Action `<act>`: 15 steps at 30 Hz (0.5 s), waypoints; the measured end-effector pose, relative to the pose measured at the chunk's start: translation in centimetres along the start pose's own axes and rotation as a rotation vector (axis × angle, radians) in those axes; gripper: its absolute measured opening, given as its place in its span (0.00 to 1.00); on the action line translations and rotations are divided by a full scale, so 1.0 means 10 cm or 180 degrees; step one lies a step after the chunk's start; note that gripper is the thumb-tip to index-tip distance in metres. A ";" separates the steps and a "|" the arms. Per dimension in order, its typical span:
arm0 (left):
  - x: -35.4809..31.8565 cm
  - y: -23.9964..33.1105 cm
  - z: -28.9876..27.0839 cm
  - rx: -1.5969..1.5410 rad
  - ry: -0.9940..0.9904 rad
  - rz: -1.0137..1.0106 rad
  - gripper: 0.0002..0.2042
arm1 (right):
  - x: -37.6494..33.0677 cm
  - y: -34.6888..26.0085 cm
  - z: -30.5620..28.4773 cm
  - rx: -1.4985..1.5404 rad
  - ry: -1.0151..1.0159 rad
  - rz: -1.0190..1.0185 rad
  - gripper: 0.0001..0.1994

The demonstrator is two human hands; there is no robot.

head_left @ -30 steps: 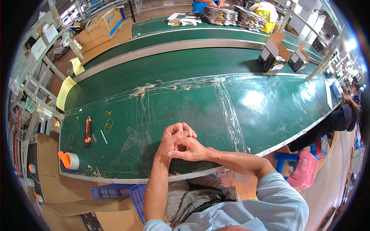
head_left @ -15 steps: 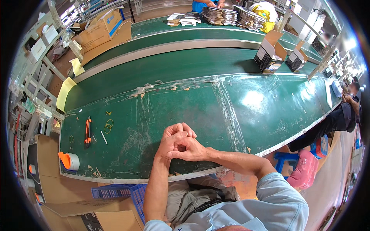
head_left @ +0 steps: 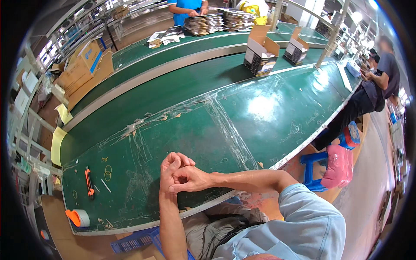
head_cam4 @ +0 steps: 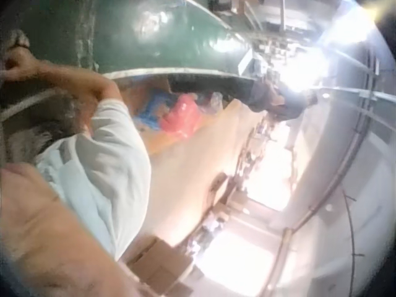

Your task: The person packs product boxes from a conveyor belt into a large cardboard box by hand, then takes an open box filled with light bulbs from the conveyor belt and folds its flaps closed.

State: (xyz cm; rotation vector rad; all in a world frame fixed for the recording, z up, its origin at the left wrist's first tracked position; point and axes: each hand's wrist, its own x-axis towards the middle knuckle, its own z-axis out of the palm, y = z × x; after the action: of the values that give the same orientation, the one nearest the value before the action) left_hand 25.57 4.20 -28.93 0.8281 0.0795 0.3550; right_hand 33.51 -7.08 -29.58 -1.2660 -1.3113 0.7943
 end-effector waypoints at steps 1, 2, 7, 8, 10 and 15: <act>0.00 -0.01 -0.01 0.0005 -0.0037 -0.0022 0.14 | 0.01 -0.03 -0.01 0.0085 -0.0022 -0.0027 0.19; 0.00 -0.02 -0.02 -0.0003 -0.0017 0.0103 0.14 | 0.02 -0.06 -0.04 0.0070 0.0019 -0.0029 0.19; 0.02 -0.08 0.01 -0.0118 0.0428 0.0402 0.16 | 0.01 -0.21 -0.42 0.0554 -0.0193 0.0325 0.16; 0.03 -0.07 0.07 -0.0100 0.0534 0.0492 0.14 | -0.01 -0.18 -0.59 0.0311 -0.0250 0.0412 0.15; 0.02 -0.12 -0.04 0.0348 0.0647 0.0600 0.13 | -0.05 -0.30 -0.92 -0.0415 -0.0029 0.0311 0.14; 0.03 -0.24 -0.02 0.1466 0.0642 0.0629 0.09 | -0.02 0.04 -2.29 -0.2177 0.1451 -0.0425 0.19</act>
State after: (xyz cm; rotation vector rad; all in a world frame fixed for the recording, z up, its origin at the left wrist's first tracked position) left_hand 26.52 2.94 -30.81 1.2583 0.2761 0.6197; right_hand 55.61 -12.01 -25.89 -1.7373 -1.3032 -0.0759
